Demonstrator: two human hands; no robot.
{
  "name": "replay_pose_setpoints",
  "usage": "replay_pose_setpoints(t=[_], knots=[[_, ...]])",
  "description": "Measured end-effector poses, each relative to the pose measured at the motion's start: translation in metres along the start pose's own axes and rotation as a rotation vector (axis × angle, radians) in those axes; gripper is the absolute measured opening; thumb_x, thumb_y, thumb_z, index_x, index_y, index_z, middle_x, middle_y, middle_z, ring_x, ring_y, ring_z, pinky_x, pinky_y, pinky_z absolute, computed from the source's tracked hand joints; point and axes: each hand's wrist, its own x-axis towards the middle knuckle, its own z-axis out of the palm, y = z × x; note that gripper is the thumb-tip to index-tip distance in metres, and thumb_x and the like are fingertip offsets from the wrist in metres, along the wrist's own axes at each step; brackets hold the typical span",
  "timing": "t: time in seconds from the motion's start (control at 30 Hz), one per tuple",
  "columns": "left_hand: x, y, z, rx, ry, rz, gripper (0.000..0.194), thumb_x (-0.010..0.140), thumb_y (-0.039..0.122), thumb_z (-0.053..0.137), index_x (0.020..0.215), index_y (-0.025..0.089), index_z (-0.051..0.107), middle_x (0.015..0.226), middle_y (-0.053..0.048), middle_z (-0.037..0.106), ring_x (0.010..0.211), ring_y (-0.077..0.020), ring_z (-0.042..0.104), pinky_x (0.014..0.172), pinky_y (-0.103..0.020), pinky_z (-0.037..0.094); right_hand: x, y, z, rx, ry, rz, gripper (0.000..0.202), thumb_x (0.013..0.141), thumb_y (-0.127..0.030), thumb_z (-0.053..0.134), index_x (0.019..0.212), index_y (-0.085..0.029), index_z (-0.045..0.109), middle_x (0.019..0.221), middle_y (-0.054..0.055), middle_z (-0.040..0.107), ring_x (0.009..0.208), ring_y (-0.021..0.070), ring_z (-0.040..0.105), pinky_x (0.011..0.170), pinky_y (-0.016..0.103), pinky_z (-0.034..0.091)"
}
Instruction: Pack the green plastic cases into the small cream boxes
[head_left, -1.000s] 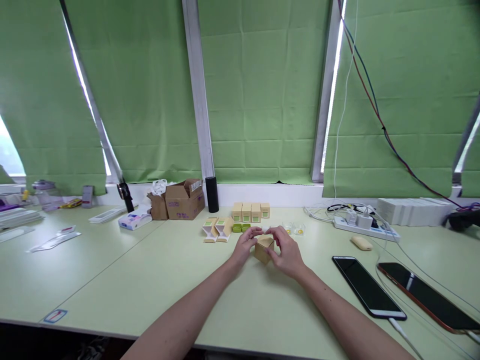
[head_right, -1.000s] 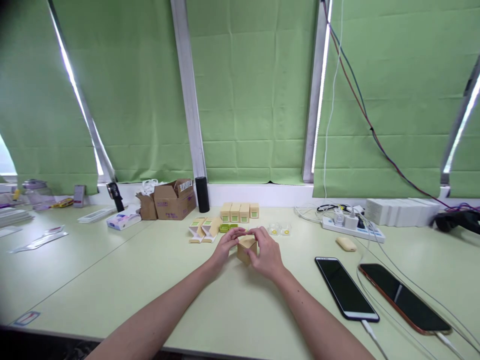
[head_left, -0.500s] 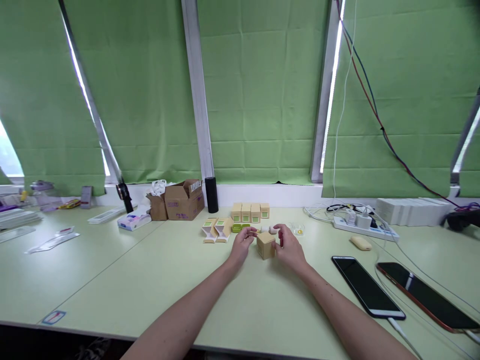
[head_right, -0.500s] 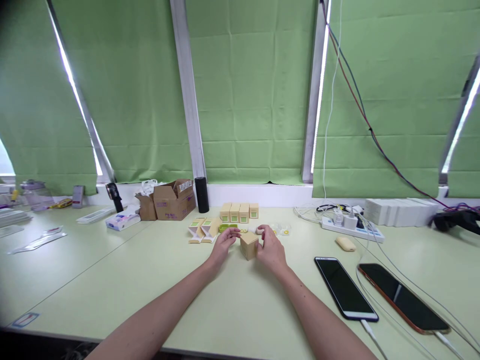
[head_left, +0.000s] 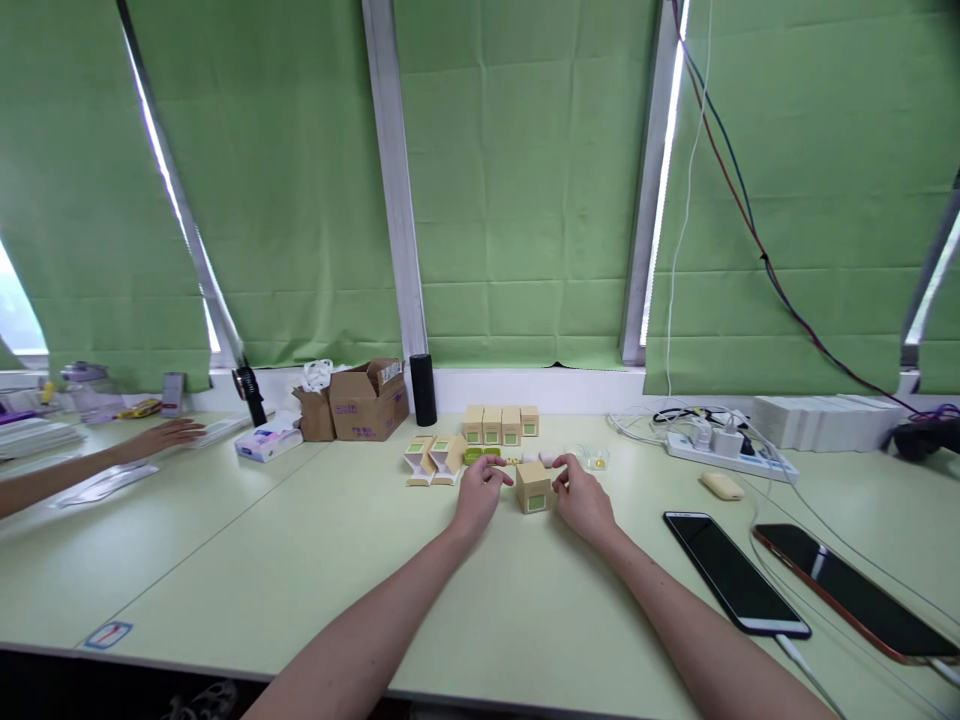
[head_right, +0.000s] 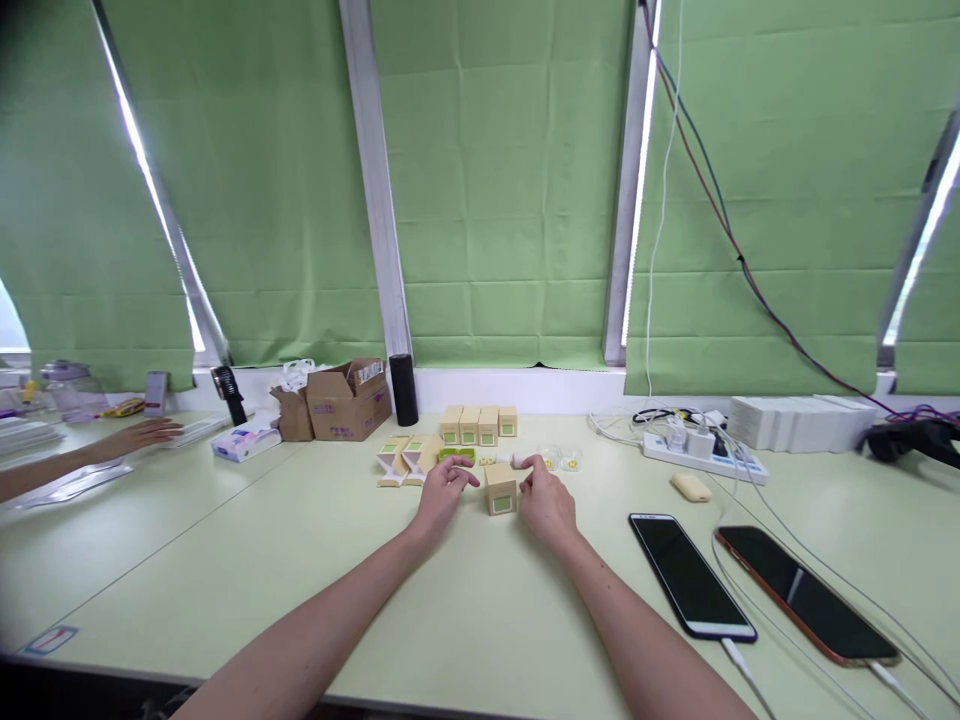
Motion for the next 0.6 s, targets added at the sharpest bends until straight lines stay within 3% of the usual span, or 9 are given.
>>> replay_pose_setpoints(t=[0.13,0.2,0.3,0.43,0.6], knots=[[0.001,-0.001,0.000,0.060,0.018,0.005,0.011,0.077,0.016,0.059,0.085,0.021,0.065,0.072,-0.004,0.072,0.074,-0.0240,0.067,0.076,-0.036,0.044,-0.005,0.000,0.001,-0.209,-0.093,-0.049,0.017,0.076,-0.009,0.063,0.083,-0.024,0.064,0.078,0.005,0.071,0.064,0.0193,0.063,0.057,0.027,0.028],[0.001,0.000,0.000,0.075,0.018,0.031,0.010,0.076,0.015,0.059,0.083,0.021,0.064,0.073,-0.004,0.071,0.076,-0.0244,0.067,0.079,-0.036,0.044,-0.007,-0.002,0.001,-0.262,-0.115,-0.073,0.017,0.074,-0.008,0.064,0.080,-0.024,0.065,0.079,0.007,0.073,0.065,0.0201,0.064,0.056,0.027,0.027],[-0.003,0.004,-0.001,0.160,0.034,0.118,0.012,0.077,0.014,0.059,0.084,0.022,0.063,0.077,-0.004,0.071,0.080,-0.0249,0.066,0.082,-0.038,0.045,-0.008,-0.008,-0.002,-0.297,-0.159,-0.073,0.020,0.073,-0.009,0.063,0.086,-0.024,0.069,0.083,0.009,0.075,0.071,0.0221,0.067,0.057,0.028,0.031],[-0.010,0.017,0.000,0.462,0.080,0.312,0.020,0.081,0.012,0.056,0.097,0.023,0.063,0.099,-0.006,0.072,0.106,-0.0282,0.059,0.099,-0.046,0.040,-0.006,-0.019,-0.011,-0.362,-0.291,0.031,0.025,0.078,-0.014,0.061,0.099,-0.024,0.071,0.096,0.009,0.077,0.085,0.0237,0.071,0.062,0.027,0.037],[-0.017,0.032,0.007,0.686,-0.046,0.435,0.037,0.083,0.019,0.060,0.120,0.025,0.056,0.128,-0.008,0.064,0.126,-0.0306,0.047,0.107,-0.048,0.037,-0.006,-0.028,-0.018,-0.413,-0.349,0.066,0.024,0.085,-0.017,0.058,0.106,-0.024,0.069,0.104,0.008,0.077,0.093,0.0229,0.071,0.065,0.026,0.038]])
